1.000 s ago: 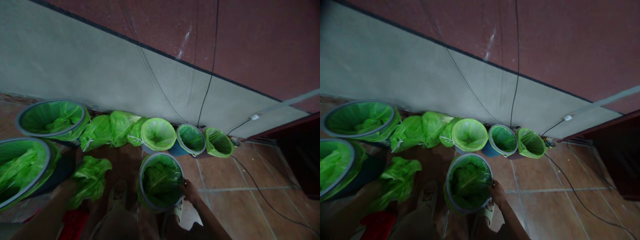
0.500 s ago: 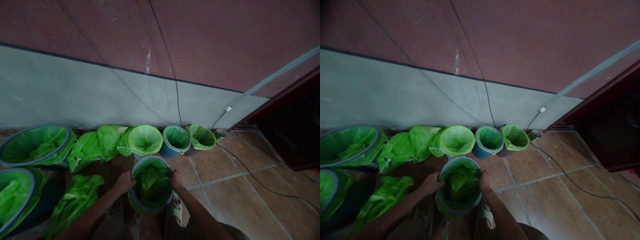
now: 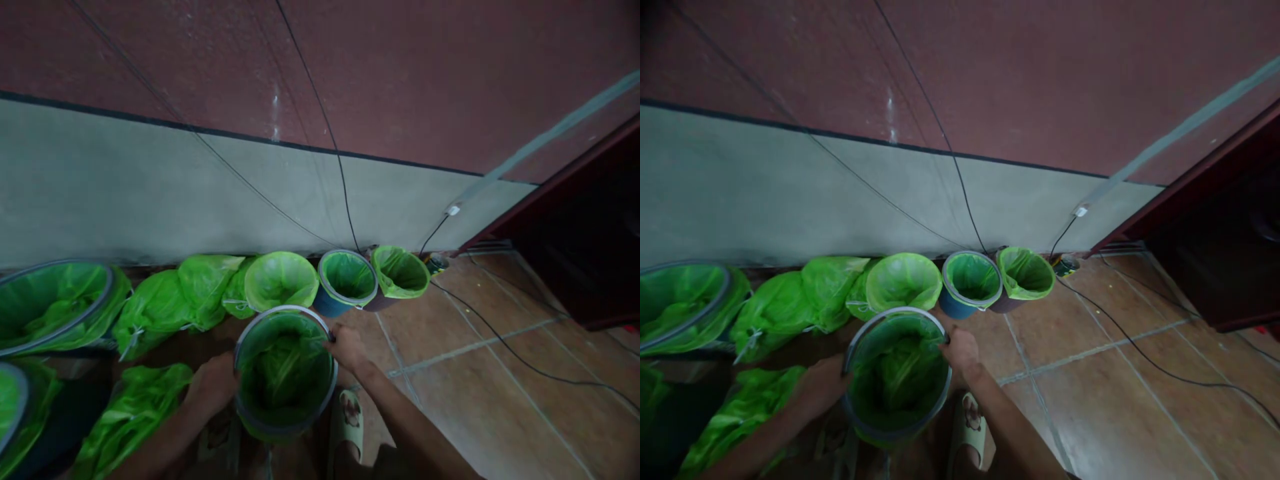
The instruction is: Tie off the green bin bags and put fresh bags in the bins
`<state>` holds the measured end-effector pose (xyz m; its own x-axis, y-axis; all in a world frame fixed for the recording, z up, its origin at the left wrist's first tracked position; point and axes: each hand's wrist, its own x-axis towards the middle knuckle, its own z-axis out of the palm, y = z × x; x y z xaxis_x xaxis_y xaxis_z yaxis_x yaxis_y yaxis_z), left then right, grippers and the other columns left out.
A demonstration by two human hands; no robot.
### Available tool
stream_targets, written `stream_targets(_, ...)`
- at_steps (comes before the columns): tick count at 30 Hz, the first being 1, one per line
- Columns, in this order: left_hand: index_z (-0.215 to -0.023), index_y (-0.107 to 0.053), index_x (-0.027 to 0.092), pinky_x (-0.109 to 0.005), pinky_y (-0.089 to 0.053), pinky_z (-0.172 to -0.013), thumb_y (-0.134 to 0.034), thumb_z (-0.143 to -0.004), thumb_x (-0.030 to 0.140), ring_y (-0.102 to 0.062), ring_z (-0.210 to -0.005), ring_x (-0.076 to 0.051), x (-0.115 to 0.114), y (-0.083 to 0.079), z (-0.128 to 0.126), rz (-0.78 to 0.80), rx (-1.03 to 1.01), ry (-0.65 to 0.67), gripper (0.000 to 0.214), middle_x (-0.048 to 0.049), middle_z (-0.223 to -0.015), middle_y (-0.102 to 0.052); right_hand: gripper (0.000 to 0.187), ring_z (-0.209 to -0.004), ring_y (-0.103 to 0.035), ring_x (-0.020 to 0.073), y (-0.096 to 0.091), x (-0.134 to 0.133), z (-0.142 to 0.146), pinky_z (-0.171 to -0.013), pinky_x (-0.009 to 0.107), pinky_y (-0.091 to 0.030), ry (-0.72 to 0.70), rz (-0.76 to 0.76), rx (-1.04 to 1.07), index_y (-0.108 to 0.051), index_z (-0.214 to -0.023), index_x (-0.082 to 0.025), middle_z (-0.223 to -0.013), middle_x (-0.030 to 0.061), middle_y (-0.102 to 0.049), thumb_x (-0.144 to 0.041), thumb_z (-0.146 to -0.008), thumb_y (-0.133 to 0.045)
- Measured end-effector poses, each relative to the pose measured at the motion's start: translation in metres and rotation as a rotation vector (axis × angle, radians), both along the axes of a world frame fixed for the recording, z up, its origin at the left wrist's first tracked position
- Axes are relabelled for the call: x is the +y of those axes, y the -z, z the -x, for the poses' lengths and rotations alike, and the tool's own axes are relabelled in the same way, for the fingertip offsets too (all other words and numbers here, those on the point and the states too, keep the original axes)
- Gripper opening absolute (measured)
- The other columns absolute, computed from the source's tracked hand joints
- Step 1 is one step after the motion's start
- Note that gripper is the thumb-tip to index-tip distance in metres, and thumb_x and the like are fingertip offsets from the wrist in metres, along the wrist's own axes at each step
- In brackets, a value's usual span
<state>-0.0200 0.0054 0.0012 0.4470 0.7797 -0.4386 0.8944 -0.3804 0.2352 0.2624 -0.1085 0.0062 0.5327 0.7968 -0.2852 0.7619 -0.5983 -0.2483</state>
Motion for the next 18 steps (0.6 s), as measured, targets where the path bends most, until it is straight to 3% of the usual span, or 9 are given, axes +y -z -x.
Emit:
stream_targets(3, -0.084, -0.061, 0.019, -0.032, -0.049, -0.071, -0.053, -0.079, 0.041, -0.069, -0.078, -0.026, 0.014, -0.017, 0.005, -0.002, -0.256, -0.150, 0.024, -0.0079, -0.076, -0.071, 0.021, -0.065, -0.062, 0.0159, -0.005, 0.010, -0.027, -0.058, 0.022, -0.041, -0.052, -0.214, 0.135, -0.063, -0.069, -0.017, -0.068, 0.0041, -0.066, -0.036, -0.078, -0.061)
stream_targets(6, -0.098, -0.060, 0.021, -0.029, -0.051, -0.066, -0.052, -0.077, 0.055, -0.068, -0.073, -0.022, 0.027, -0.019, 0.008, 0.152, -0.658, -0.484, 0.041, -0.0044, -0.082, -0.071, 0.025, -0.051, -0.056, 0.0121, 0.011, 0.034, -0.052, -0.049, 0.021, -0.038, 0.110, -0.371, 0.380, -0.063, -0.070, -0.017, -0.058, 0.0003, -0.061, -0.040, -0.079, -0.059)
stream_targets(8, -0.100, -0.059, 0.020, -0.030, -0.053, -0.065, -0.055, -0.074, 0.058, -0.068, -0.075, -0.022, 0.030, -0.005, 0.012, 0.237, -0.802, -0.693, 0.046, -0.0055, -0.089, -0.071, 0.026, -0.045, -0.054, 0.0118, 0.029, 0.053, -0.061, -0.045, 0.021, -0.039, 0.319, -0.408, 0.518, -0.064, -0.073, -0.016, -0.056, 0.0000, -0.060, -0.041, -0.080, -0.059)
stream_targets(11, -0.089, -0.062, 0.020, -0.032, -0.053, -0.071, -0.066, -0.064, 0.053, -0.067, -0.085, -0.026, 0.019, 0.031, 0.022, 0.395, -0.767, -0.912, 0.042, -0.0064, -0.088, -0.071, 0.024, -0.041, -0.052, 0.0118, 0.052, 0.074, -0.060, -0.043, 0.022, -0.041, 0.551, -0.422, 0.550, -0.060, -0.069, -0.017, -0.053, -0.0005, -0.058, -0.038, -0.080, -0.060)
stream_targets(13, -0.086, -0.064, 0.019, -0.038, -0.053, -0.071, -0.065, -0.064, 0.056, -0.067, -0.087, -0.030, 0.002, 0.055, 0.031, 0.572, -0.706, -1.033, 0.042, -0.0084, -0.084, -0.070, 0.024, -0.040, -0.051, 0.0115, 0.062, 0.078, -0.054, -0.042, 0.022, -0.042, 0.589, -0.419, 0.544, -0.057, -0.067, -0.018, -0.052, -0.0007, -0.057, -0.037, -0.081, -0.060)
stream_targets(15, -0.086, -0.064, 0.018, -0.043, -0.052, -0.069, -0.062, -0.066, 0.059, -0.067, -0.083, -0.033, -0.017, 0.073, 0.040, 0.662, -0.671, -1.077, 0.045, -0.0120, -0.082, -0.070, 0.028, -0.041, -0.053, 0.0120, 0.068, 0.075, -0.048, -0.042, 0.022, -0.043, 0.584, -0.403, 0.581, -0.057, -0.068, -0.018, -0.054, 0.0001, -0.059, -0.042, -0.082, -0.059)
stream_targets(18, -0.090, -0.062, 0.019, -0.042, -0.051, -0.072, -0.060, -0.068, 0.055, -0.067, -0.085, -0.029, -0.041, 0.090, 0.049, 0.934, -0.727, -1.085, 0.042, -0.0104, -0.086, -0.070, 0.041, -0.048, -0.060, 0.0149, 0.074, 0.054, -0.043, -0.043, 0.022, -0.046, 0.595, -0.394, 0.574, -0.060, -0.073, -0.017, -0.055, 0.0026, -0.060, -0.055, -0.085, -0.051)
